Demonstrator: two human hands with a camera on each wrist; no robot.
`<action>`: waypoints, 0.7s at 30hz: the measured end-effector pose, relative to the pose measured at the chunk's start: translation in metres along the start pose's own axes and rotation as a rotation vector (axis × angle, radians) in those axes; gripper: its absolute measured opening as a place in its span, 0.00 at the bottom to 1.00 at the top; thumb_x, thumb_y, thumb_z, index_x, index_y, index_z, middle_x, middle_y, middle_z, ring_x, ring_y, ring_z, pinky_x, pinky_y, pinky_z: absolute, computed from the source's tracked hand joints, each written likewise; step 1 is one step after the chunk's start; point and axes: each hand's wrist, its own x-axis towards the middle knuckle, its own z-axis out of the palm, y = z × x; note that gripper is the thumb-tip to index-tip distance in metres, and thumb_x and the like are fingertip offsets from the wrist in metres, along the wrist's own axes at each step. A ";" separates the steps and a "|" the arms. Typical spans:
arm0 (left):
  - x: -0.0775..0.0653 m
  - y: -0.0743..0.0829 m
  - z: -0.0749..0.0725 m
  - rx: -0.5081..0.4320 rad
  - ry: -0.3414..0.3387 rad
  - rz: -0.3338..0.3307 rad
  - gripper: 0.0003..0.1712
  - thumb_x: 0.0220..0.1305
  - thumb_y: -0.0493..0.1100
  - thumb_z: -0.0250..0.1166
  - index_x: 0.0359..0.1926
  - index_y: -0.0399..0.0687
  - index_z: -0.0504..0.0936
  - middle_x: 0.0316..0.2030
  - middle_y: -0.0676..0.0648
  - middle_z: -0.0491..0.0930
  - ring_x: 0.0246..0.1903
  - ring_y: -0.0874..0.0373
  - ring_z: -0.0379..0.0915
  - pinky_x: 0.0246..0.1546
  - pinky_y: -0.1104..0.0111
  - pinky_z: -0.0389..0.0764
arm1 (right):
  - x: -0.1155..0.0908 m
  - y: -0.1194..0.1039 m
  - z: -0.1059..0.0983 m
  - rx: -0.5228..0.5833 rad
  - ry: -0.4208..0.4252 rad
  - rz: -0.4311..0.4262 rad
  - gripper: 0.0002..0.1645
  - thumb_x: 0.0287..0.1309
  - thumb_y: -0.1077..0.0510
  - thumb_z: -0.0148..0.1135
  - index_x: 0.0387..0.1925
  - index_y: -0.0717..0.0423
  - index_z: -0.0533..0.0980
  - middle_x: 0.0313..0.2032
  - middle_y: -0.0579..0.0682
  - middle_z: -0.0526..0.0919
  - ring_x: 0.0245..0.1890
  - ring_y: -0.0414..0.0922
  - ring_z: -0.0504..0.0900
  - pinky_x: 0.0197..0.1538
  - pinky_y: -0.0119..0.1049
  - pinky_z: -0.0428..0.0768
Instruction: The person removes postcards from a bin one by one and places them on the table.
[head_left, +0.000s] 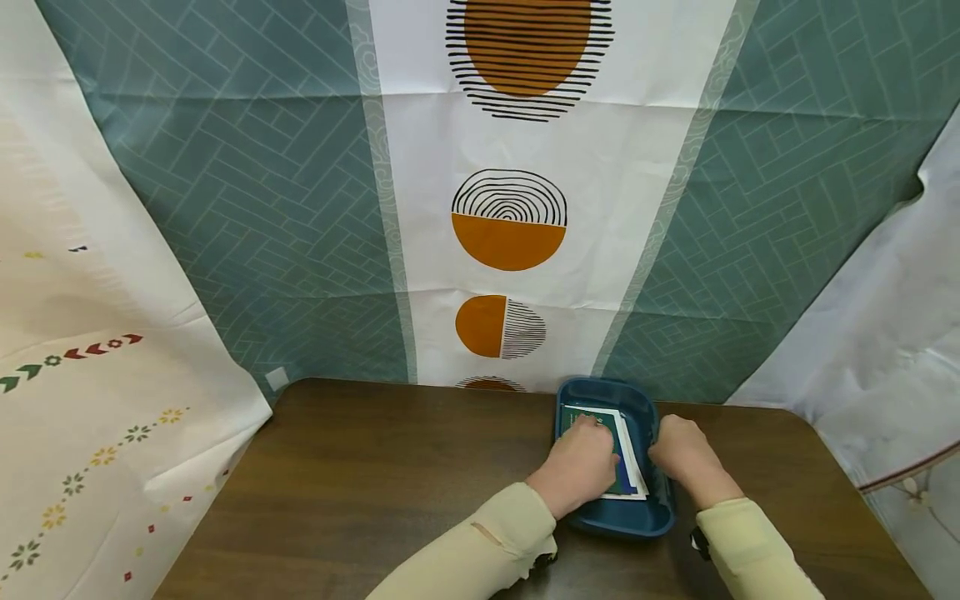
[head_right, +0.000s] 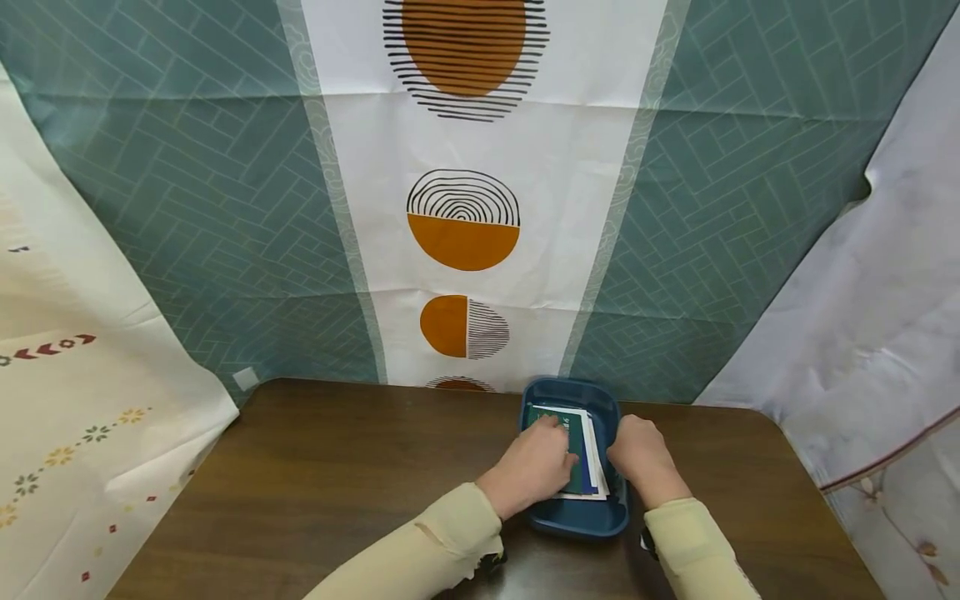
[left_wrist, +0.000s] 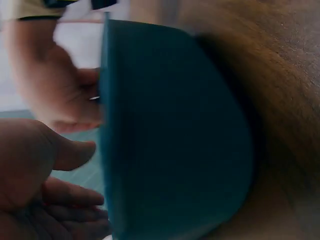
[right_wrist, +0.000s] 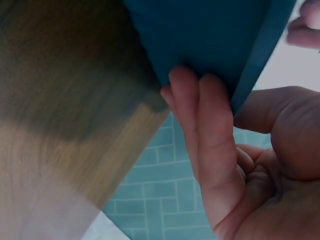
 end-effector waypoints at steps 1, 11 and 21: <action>0.003 0.004 0.005 0.031 -0.033 -0.019 0.20 0.60 0.56 0.61 0.44 0.46 0.82 0.53 0.46 0.73 0.56 0.54 0.65 0.43 0.68 0.73 | 0.000 -0.001 0.000 0.000 -0.004 0.010 0.09 0.46 0.64 0.54 0.29 0.69 0.70 0.24 0.55 0.72 0.22 0.49 0.70 0.23 0.39 0.71; 0.008 0.015 0.040 0.282 -0.310 -0.114 0.27 0.54 0.60 0.61 0.54 0.60 0.77 0.64 0.43 0.61 0.64 0.47 0.53 0.54 0.59 0.64 | 0.001 -0.003 0.003 -0.028 0.007 0.026 0.09 0.46 0.63 0.55 0.28 0.68 0.71 0.24 0.56 0.73 0.22 0.49 0.70 0.25 0.40 0.71; 0.012 0.019 0.049 0.294 -0.306 -0.207 0.38 0.58 0.71 0.52 0.67 0.67 0.62 0.64 0.36 0.60 0.61 0.40 0.57 0.51 0.63 0.68 | 0.003 -0.007 0.004 -0.030 0.025 0.062 0.16 0.46 0.62 0.56 0.34 0.74 0.70 0.27 0.60 0.75 0.23 0.50 0.71 0.26 0.41 0.73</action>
